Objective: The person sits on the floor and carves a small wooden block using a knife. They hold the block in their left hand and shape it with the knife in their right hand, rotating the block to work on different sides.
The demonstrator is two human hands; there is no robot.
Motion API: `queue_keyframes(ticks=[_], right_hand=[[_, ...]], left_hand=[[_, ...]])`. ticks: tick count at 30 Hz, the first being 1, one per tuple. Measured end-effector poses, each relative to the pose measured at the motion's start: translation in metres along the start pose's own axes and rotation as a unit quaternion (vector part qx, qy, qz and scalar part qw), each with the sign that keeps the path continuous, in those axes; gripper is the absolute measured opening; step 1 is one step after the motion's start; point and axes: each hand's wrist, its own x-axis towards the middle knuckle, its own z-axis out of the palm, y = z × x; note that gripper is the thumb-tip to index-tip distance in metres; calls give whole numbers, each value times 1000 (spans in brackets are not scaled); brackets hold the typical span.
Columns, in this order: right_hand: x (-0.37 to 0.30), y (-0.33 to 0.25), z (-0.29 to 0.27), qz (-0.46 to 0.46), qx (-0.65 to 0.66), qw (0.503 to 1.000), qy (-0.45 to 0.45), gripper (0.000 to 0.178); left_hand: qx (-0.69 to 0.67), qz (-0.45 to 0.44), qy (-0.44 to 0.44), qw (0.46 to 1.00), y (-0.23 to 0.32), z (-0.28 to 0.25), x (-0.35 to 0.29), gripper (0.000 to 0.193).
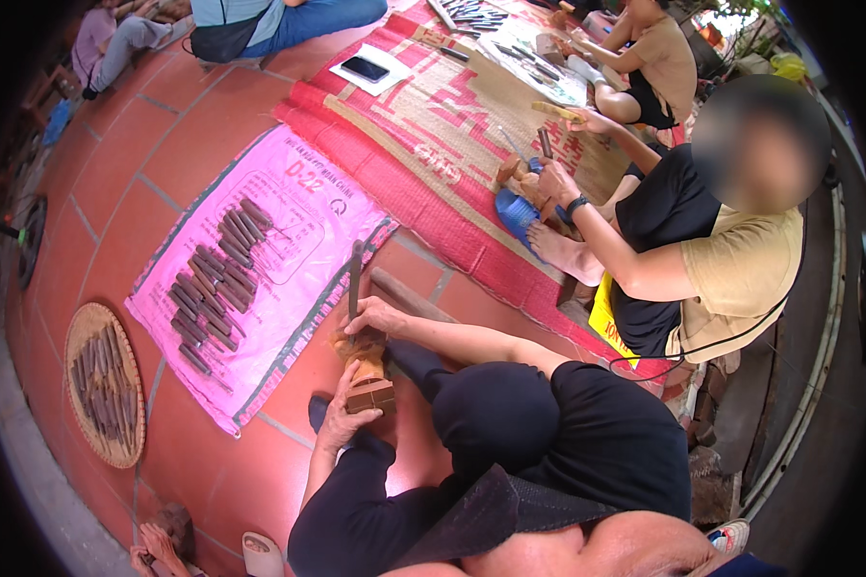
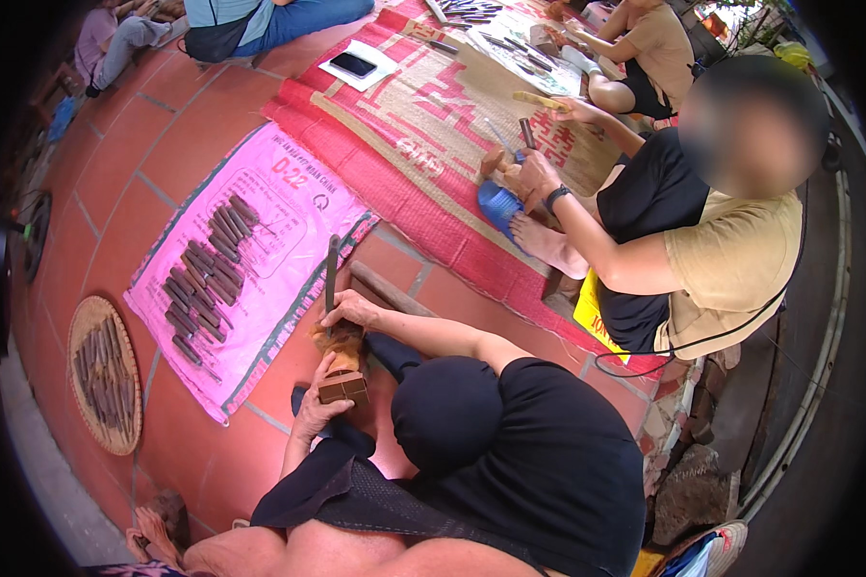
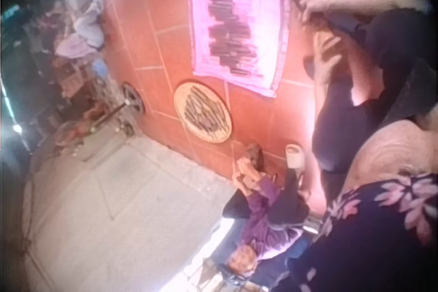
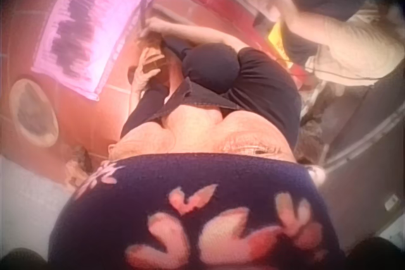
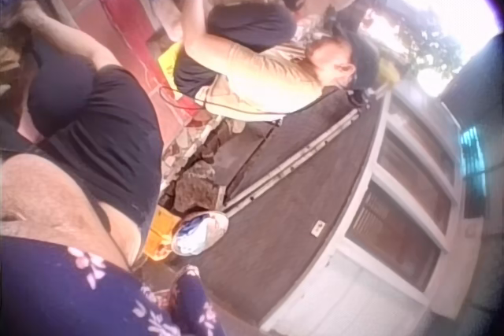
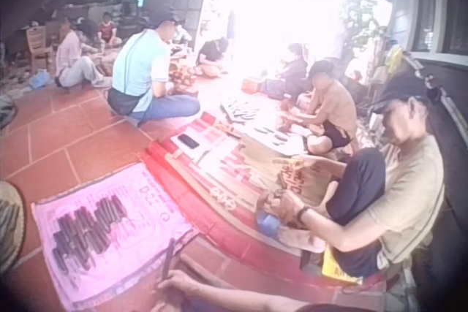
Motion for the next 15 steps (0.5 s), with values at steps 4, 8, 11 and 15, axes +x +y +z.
queue_keyframes(ticks=[4, 8, 11, 15], right_hand=[[3, 4, -3, 9, 88, 995, 51, 16], [0, 4, -3, -12, 74, 997, 14, 15], [1, 0, 4, 7, 31, 999, -18, 15], [2, 1, 2, 1, 37, 999, 25, 16]], left_hand=[[7, -4, -6, 1000, -4, -2, 0, 104], [4, -2, -6, 1000, -1, 1, -1, 103], [1, 4, 6, 1000, -2, 0, 0, 103], [-2, 1, 2, 1000, -3, 0, 3, 103]])
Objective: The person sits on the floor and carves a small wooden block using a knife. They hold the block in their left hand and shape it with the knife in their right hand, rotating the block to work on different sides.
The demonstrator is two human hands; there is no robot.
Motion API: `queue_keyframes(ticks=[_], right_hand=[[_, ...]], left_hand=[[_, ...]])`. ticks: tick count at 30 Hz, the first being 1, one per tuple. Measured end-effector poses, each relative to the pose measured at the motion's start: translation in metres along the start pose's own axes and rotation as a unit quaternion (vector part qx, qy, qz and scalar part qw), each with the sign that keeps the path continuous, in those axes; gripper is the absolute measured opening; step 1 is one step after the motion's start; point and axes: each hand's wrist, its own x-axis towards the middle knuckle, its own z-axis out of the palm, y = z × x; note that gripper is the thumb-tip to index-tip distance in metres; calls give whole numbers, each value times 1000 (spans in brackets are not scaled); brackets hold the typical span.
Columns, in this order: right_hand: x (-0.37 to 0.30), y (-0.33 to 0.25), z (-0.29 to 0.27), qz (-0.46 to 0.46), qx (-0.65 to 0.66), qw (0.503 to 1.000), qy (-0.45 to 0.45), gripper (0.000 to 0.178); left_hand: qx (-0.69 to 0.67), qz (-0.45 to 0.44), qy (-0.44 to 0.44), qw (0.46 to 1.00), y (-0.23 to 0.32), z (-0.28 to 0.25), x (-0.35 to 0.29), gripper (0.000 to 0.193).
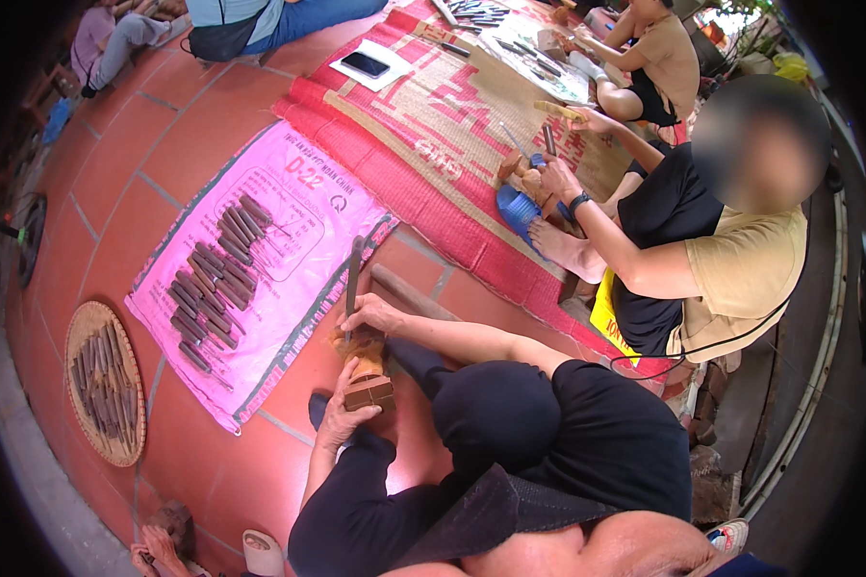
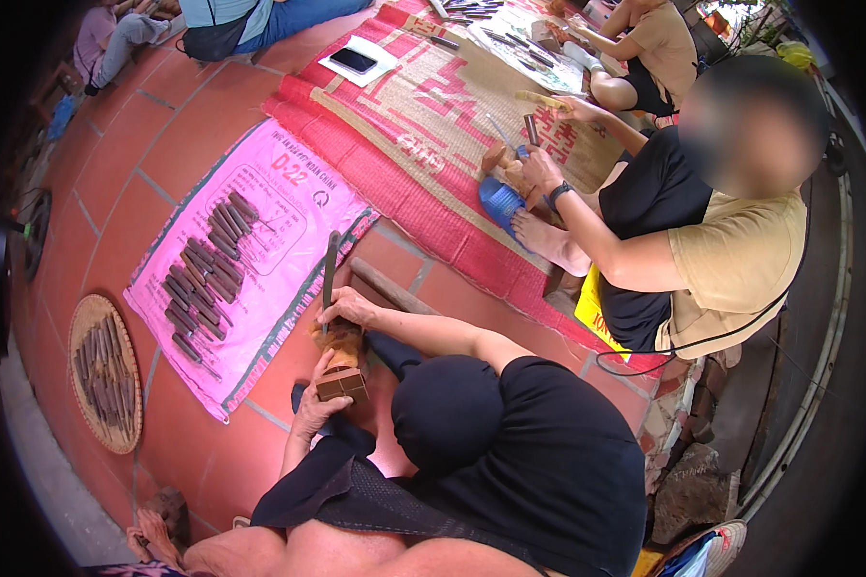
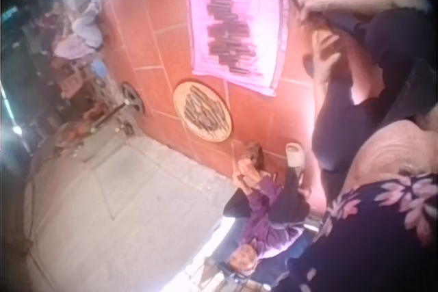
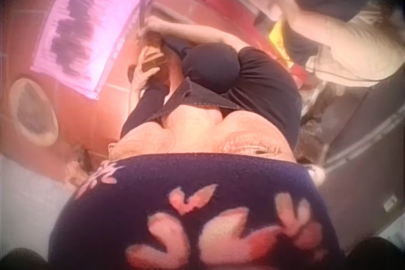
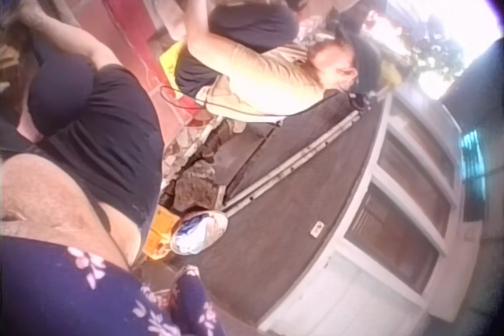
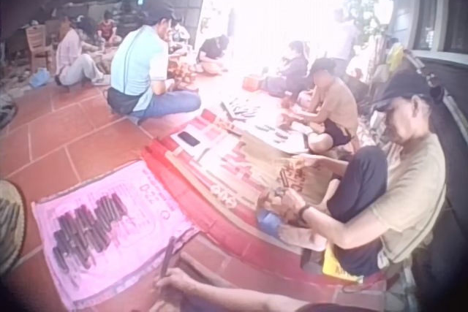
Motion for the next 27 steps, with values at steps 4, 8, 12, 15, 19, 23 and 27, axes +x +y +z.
queue_keyframes(ticks=[4, 8, 12, 15, 19, 23, 27], right_hand=[[-3, -6, 3, -18, 37, 999, 7, 21], [2, 3, 2, -10, -13, 999, -45, 24], [6, 8, 2, 1, 9, 1000, -22, 21], [3, -2, -3, 5, 34, 999, 11, 19], [3, -4, 2, -7, -26, 999, -29, 21], [13, 11, -3, -19, -48, 999, 7, 18], [3, -9, 8, 30, 47, 997, 48, 11]], left_hand=[[5, 2, 9, 1000, 3, 0, -6, 102], [0, 6, 4, 1000, 0, 0, -4, 102], [-9, 3, 1, 1000, 3, 1, -1, 102], [-10, 0, 8, 1000, 3, 4, -1, 101], [5, 17, -2, 1000, 3, 3, 0, 99], [22, 54, -31, 998, 6, 2, 8, 99], [16, 7, -7, 1000, 3, -5, -3, 97]])
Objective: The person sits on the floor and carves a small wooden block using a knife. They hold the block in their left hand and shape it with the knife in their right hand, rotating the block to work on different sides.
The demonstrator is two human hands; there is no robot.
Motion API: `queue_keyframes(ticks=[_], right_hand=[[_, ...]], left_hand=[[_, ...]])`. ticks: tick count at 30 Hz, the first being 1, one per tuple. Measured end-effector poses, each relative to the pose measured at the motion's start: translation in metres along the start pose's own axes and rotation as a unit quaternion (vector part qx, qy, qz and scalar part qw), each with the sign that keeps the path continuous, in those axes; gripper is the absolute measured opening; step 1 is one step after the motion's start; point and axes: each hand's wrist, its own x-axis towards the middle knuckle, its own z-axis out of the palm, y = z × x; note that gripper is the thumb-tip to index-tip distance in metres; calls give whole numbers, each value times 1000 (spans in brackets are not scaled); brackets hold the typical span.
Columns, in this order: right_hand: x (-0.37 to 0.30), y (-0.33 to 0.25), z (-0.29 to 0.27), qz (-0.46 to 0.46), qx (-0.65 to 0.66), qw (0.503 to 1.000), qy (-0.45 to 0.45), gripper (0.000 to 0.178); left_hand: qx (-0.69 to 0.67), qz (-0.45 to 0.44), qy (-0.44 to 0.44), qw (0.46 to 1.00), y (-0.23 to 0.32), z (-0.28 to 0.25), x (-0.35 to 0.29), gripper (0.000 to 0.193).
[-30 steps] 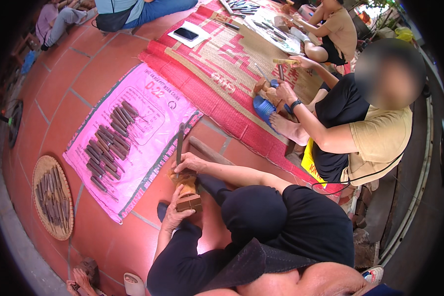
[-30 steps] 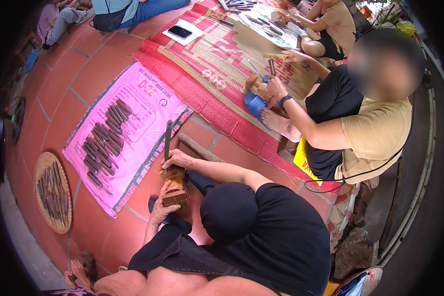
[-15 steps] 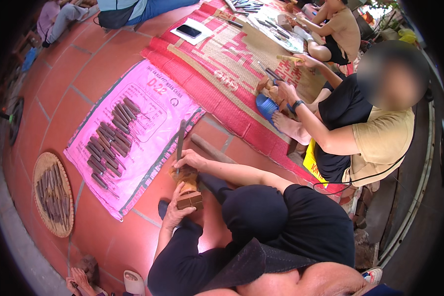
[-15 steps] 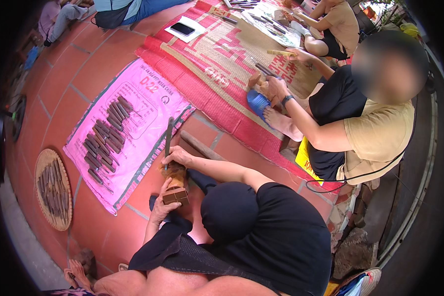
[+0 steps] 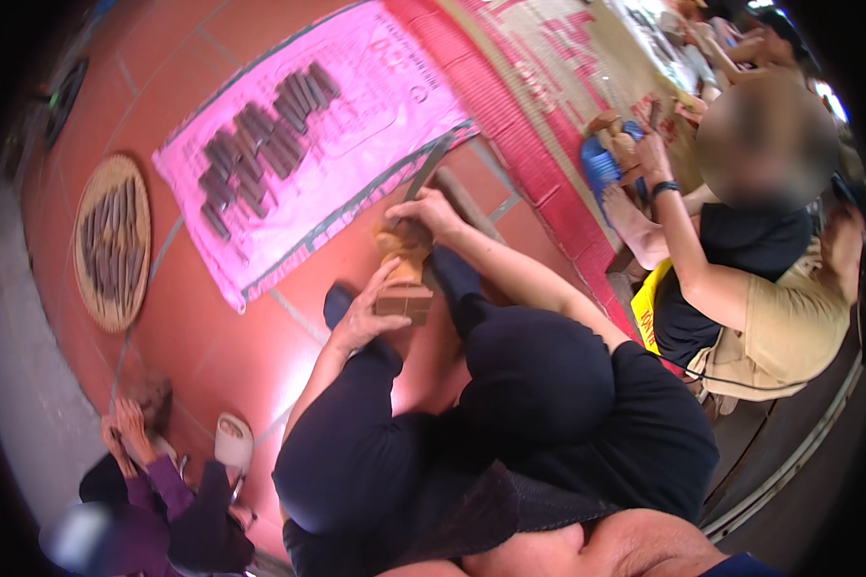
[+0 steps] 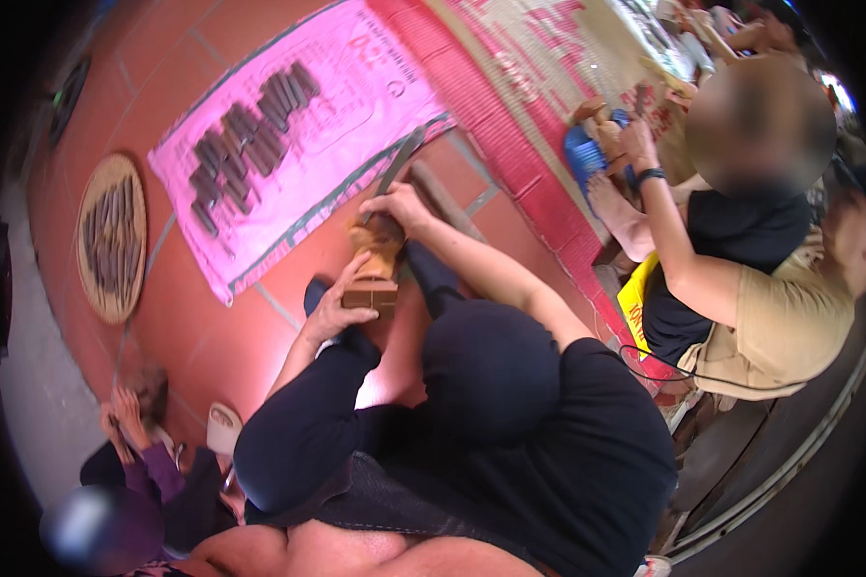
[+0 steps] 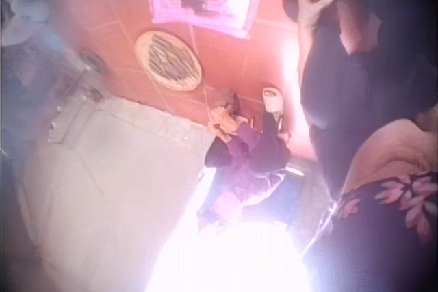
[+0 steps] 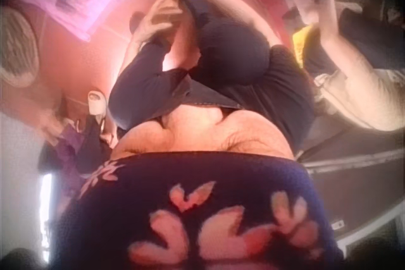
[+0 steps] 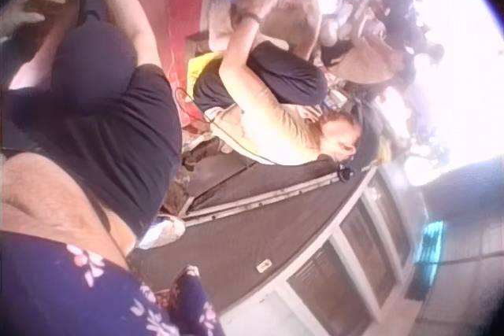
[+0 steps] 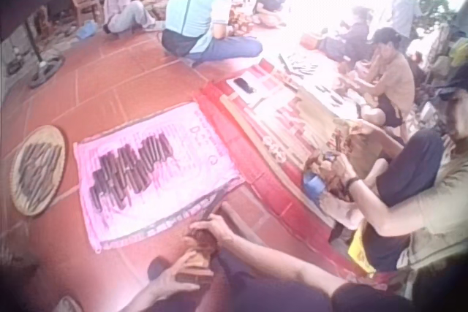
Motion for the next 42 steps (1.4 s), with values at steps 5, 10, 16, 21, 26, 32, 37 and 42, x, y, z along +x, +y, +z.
queue_keyframes(ticks=[5, 10, 16, 21, 26, 32, 37, 42], right_hand=[[-12, -7, 8, 33, -96, 992, -79, 25], [12, 10, -6, 2, 3, 1000, -21, 17], [2, 5, 11, -7, -104, 989, -105, 16], [7, -1, 0, -12, 11, 999, -29, 16], [7, 5, 8, -15, -90, 992, -91, 21], [10, 2, -4, 16, -5, 1000, -22, 22], [7, 7, 6, -4, -87, 992, -96, 22], [8, 3, 5, -19, -21, 999, -30, 16]], left_hand=[[-9, 4, 17, 1000, -2, 1, 3, 96], [24, -8, 26, 999, 2, 0, 2, 95], [-8, -13, 38, 999, -2, 1, 0, 95], [-21, -14, 23, 999, 7, 3, 5, 96], [-17, -6, 27, 999, -4, 0, 5, 97], [-21, -8, 24, 999, -3, 3, 3, 95], [17, 0, 25, 1000, 3, 1, 5, 95], [2, -1, 22, 1000, 5, 3, 2, 95]])
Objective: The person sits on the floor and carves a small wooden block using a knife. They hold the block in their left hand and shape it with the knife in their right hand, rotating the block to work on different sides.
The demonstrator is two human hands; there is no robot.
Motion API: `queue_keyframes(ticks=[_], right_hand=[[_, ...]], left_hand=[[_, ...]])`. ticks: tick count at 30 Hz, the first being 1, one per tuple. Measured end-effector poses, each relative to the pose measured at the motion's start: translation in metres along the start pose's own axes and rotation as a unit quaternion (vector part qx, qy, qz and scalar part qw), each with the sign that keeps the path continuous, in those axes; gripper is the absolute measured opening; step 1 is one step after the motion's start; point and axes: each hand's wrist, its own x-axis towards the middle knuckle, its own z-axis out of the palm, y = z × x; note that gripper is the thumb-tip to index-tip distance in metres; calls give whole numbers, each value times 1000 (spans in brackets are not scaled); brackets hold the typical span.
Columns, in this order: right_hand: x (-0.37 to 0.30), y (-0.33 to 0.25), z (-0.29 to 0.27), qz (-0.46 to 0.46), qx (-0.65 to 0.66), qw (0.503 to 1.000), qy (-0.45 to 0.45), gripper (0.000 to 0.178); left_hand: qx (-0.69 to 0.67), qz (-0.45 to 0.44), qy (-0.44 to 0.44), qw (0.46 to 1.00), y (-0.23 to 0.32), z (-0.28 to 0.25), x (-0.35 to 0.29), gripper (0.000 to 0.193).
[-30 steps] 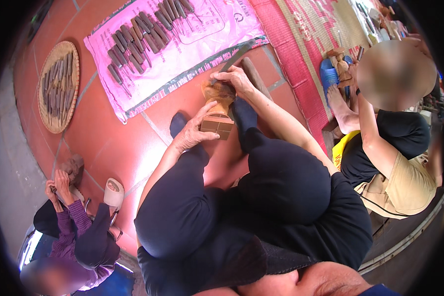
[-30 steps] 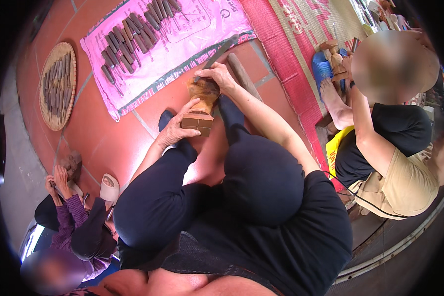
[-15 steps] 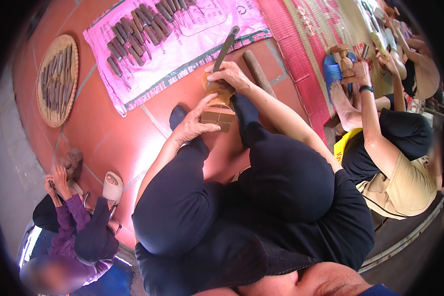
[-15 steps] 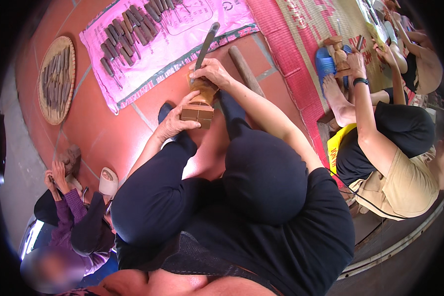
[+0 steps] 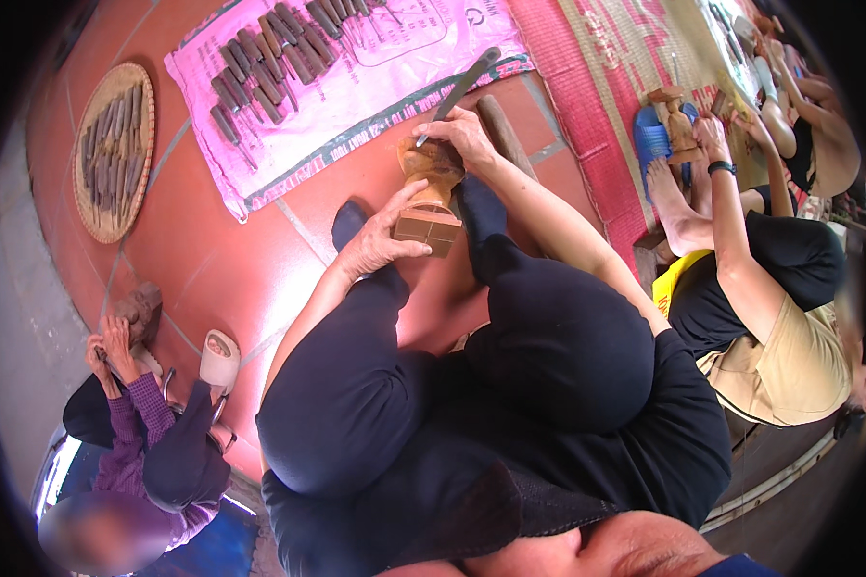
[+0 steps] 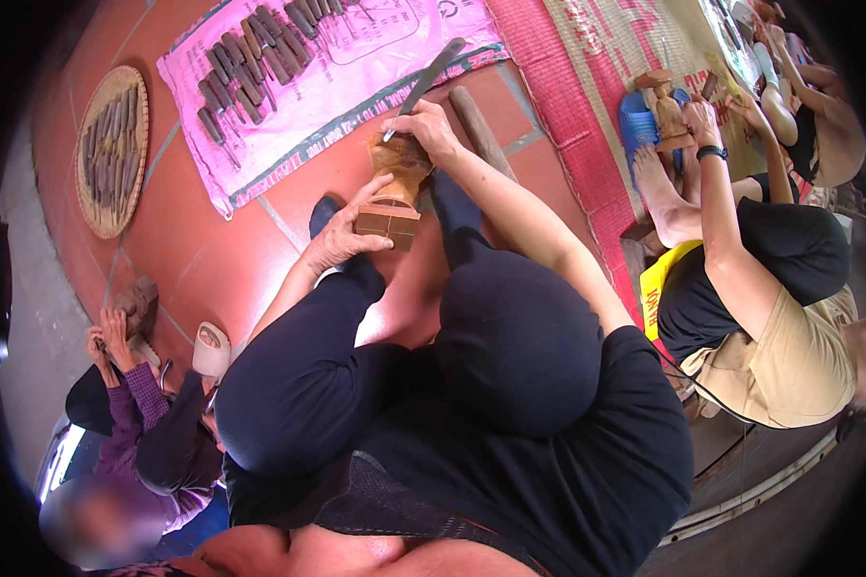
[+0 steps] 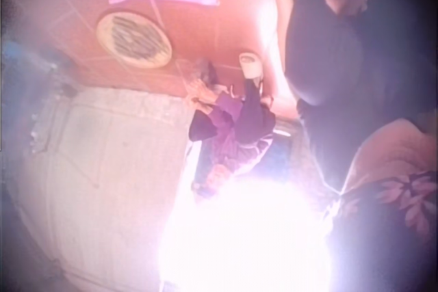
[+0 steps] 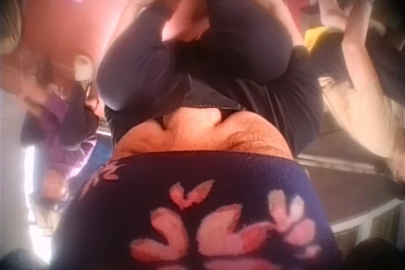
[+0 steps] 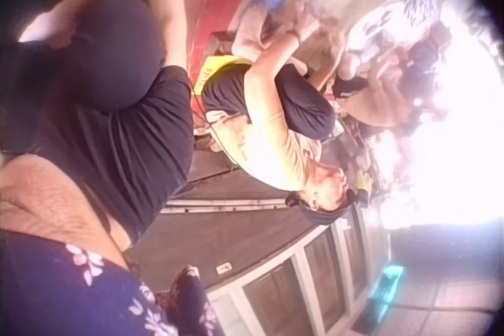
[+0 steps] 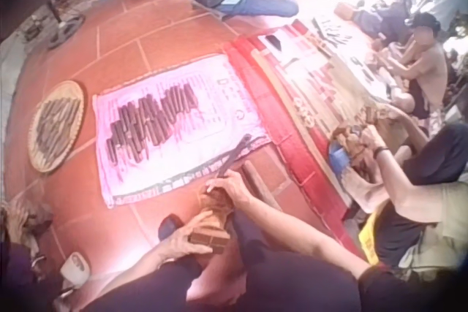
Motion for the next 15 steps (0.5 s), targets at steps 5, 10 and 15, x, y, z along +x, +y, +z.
queue_keyframes(ticks=[5, 10, 15], right_hand=[[-6, -1, 8, -3, -71, 996, -58, 16], [5, 5, 3, -35, 39, 999, 3, 14], [0, 1, 4, 11, -16, 999, -35, 18]], left_hand=[[-1, -6, 2, 1000, -2, -1, 1, 95], [-7, -9, 2, 1000, 2, 1, 1, 95], [-11, -9, 1, 1000, 3, 0, 1, 95]])
